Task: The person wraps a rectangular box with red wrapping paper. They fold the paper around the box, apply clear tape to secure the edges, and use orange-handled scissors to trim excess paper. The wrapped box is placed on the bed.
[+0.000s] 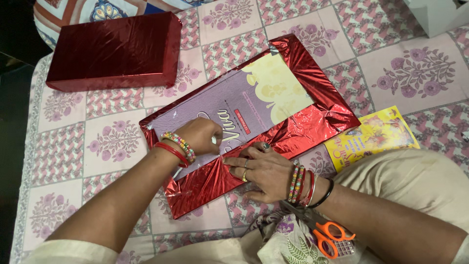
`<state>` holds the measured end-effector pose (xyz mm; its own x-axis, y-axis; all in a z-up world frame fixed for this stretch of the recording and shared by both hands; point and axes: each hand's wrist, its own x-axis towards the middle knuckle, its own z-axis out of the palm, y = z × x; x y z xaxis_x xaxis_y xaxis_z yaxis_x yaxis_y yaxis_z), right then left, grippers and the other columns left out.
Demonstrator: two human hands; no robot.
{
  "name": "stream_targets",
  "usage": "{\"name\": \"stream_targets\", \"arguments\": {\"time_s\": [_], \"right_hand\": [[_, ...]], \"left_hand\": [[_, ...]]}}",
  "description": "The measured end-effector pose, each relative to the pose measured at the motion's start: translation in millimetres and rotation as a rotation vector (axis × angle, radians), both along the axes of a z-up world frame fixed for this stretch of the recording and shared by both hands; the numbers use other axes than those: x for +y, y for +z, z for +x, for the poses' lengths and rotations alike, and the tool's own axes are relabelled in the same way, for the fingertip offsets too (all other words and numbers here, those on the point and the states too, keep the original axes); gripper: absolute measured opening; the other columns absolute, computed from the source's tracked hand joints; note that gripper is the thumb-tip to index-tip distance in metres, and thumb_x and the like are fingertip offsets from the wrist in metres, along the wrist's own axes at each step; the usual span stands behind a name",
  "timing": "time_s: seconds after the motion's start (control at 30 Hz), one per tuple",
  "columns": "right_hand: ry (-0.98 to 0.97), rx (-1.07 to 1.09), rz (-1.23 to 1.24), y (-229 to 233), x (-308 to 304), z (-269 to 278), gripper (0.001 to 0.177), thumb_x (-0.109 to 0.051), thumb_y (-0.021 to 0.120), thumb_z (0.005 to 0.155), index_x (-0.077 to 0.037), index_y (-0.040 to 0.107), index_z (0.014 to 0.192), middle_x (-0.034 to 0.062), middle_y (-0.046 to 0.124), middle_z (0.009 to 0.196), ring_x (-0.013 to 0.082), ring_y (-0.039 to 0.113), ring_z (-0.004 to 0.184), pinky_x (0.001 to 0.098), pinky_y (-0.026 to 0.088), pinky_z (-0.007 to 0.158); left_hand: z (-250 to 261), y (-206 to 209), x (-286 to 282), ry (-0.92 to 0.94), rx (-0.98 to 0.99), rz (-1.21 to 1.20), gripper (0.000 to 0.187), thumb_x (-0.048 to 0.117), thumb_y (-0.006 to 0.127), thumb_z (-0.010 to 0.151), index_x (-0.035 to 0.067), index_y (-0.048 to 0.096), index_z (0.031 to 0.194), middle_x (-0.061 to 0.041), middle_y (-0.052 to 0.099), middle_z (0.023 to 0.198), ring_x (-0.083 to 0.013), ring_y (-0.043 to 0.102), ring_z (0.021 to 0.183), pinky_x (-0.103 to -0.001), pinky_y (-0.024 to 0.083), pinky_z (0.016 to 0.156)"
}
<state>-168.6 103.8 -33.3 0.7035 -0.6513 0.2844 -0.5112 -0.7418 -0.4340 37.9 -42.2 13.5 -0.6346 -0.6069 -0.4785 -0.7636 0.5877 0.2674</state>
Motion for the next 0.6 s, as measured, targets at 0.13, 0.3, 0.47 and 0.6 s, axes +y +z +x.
{"name": "stream_targets", "arguments": {"time_s": [0.13, 0.3, 0.47, 0.6], "right_hand": [[-0.001, -0.005, 0.010, -1.0, -0.1, 0.1, 0.074, -0.040, 0.083, 0.064, -0.011, 0.062, 0.129, 0.0064, 0.052, 0.149, 0.0315, 0.052, 0.120, 0.0526, 0.039, 0.098], [0.018, 0.003, 0.008, -1.7, -0.6, 0.7, 0.074, -0.041, 0.083, 0.064, -0.010, 0.063, 0.129, 0.0064, 0.053, 0.149, 0.0321, 0.052, 0.117, 0.0540, 0.040, 0.096], [0.049, -0.173, 0.000, -5.2, 3.2, -10.4, 0.064, -0.038, 0.083, 0.071, -0.006, 0.068, 0.124, 0.0087, 0.062, 0.141, 0.0350, 0.056, 0.122, 0.0519, 0.044, 0.098], [0.028, -0.301, 0.046, 4.1, 13.3, -28.9, 0.056, -0.030, 0.080, 0.078, -0.003, 0.067, 0.125, 0.0135, 0.068, 0.128, 0.0351, 0.062, 0.119, 0.0493, 0.048, 0.103]], "left_hand": [[-0.6, -7.5, 1.8, 0.049, 0.023, -0.010, 0.020, 0.018, 0.082, 0.065, 0.010, 0.077, 0.083, -0.013, 0.076, 0.090, -0.0299, 0.073, 0.091, -0.041, 0.057, 0.086], [1.7, -20.5, 2.5, 0.011, 0.093, -0.048, 0.024, 0.014, 0.084, 0.061, 0.007, 0.074, 0.081, -0.013, 0.075, 0.087, -0.0310, 0.072, 0.088, -0.042, 0.056, 0.082], [5.1, -27.4, 2.4, 0.061, 0.116, -0.100, 0.024, 0.012, 0.085, 0.062, 0.009, 0.076, 0.083, -0.013, 0.075, 0.086, -0.0309, 0.072, 0.086, -0.042, 0.056, 0.081], [14.2, -34.4, 8.8, 0.190, 0.160, -0.105, 0.025, 0.013, 0.087, 0.061, 0.008, 0.075, 0.083, -0.012, 0.076, 0.086, -0.0299, 0.073, 0.085, -0.042, 0.056, 0.080]]}}
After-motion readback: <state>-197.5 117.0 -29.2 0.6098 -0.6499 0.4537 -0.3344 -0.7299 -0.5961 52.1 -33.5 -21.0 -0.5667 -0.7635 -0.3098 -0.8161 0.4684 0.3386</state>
